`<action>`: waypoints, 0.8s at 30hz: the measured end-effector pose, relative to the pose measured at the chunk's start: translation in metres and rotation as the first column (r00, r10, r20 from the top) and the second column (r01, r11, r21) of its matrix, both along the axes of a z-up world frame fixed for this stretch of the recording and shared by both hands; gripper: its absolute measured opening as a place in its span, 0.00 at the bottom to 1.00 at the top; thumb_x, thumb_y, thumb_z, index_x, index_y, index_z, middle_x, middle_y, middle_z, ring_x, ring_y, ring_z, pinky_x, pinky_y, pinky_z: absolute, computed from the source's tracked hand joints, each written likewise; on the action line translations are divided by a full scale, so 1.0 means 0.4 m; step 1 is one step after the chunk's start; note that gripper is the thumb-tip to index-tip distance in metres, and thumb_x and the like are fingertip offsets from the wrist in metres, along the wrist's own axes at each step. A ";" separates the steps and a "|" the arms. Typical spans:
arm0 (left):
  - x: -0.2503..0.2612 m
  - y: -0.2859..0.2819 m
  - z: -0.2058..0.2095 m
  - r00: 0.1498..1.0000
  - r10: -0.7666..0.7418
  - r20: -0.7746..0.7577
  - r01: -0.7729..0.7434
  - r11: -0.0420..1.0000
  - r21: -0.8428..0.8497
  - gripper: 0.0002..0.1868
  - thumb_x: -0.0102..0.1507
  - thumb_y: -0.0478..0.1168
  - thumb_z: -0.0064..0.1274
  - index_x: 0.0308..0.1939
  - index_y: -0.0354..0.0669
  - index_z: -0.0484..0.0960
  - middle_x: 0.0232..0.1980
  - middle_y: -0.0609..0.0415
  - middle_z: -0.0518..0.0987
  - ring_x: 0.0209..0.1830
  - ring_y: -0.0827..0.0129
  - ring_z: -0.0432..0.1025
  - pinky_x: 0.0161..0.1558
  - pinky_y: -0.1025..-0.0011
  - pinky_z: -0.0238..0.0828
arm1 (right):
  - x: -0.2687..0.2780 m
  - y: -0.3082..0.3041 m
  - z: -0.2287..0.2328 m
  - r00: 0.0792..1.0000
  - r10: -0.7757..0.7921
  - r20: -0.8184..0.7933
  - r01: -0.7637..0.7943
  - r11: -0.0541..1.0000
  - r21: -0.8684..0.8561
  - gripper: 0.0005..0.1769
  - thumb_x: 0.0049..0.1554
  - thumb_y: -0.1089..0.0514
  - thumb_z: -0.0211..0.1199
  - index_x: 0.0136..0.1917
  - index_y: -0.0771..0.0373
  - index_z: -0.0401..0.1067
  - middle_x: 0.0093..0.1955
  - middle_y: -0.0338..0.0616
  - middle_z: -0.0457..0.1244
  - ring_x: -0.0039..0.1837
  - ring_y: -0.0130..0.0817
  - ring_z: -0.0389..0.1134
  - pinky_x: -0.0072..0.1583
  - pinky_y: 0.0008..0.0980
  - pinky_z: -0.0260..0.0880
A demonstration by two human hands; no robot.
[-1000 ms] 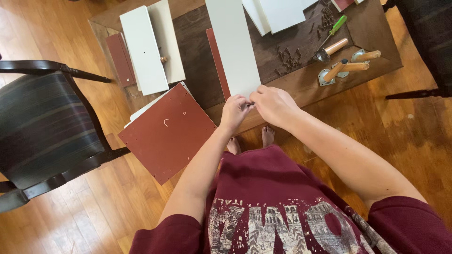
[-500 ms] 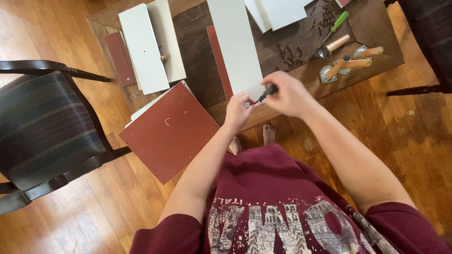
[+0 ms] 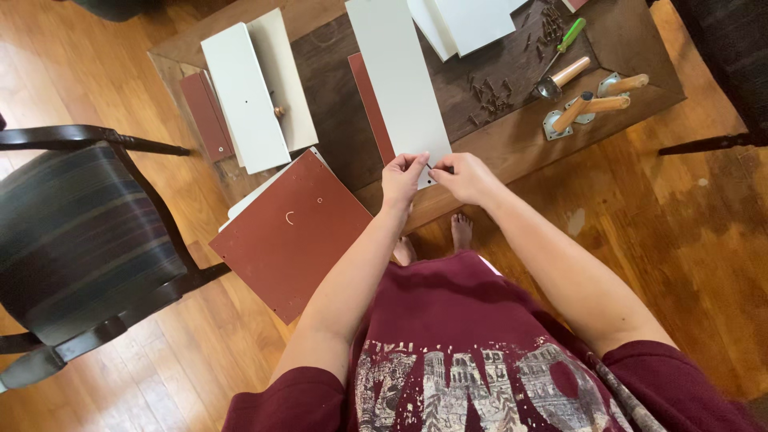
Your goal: The person assembles flat-pack furniture pieces on a wooden table using a screwdriver. They align panels, insert screws, and tighten them to join the components together.
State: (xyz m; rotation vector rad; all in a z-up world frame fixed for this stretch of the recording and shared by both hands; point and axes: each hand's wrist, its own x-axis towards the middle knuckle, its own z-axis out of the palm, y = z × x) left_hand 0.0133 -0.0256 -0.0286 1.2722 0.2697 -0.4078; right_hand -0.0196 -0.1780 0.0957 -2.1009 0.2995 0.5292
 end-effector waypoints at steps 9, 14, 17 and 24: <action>0.002 0.016 0.032 0.990 0.041 0.133 -0.052 0.995 0.082 0.30 0.62 0.40 0.63 0.62 0.38 0.64 0.41 0.57 0.77 0.39 0.80 0.71 0.43 0.79 0.71 | 0.066 -0.075 -0.151 0.972 -0.090 0.218 0.101 0.994 -0.040 0.13 0.57 0.51 0.67 0.46 0.63 0.77 0.47 0.53 0.68 0.50 0.44 0.69 0.52 0.40 0.68; 0.065 0.065 0.016 0.995 -0.069 0.072 0.028 0.885 0.465 0.33 0.61 0.42 0.62 0.67 0.42 0.66 0.41 0.49 0.78 0.36 0.66 0.72 0.40 0.71 0.71 | 0.100 -0.070 -0.215 0.977 0.056 0.204 -0.040 0.996 -0.079 0.12 0.55 0.52 0.67 0.45 0.64 0.78 0.61 0.50 0.67 0.59 0.48 0.70 0.60 0.41 0.69; 0.149 0.068 0.000 0.927 -0.163 0.339 -0.147 0.673 0.725 0.37 0.63 0.45 0.67 0.71 0.43 0.64 0.55 0.41 0.78 0.52 0.56 0.75 0.53 0.64 0.73 | 0.077 -0.070 -0.225 0.961 0.086 0.261 -0.053 0.990 -0.129 0.12 0.55 0.52 0.68 0.45 0.64 0.79 0.69 0.50 0.63 0.63 0.51 0.67 0.61 0.44 0.68; 0.272 -0.046 0.157 0.981 -0.182 0.070 -0.006 0.328 0.945 0.69 0.48 0.62 0.71 0.79 0.51 0.38 0.75 0.32 0.56 0.74 0.42 0.54 0.64 0.42 0.56 | 0.090 -0.043 -0.174 0.977 0.211 0.035 -0.214 0.969 0.127 0.11 0.52 0.58 0.66 0.49 0.63 0.77 0.75 0.40 0.62 0.52 0.45 0.74 0.55 0.38 0.73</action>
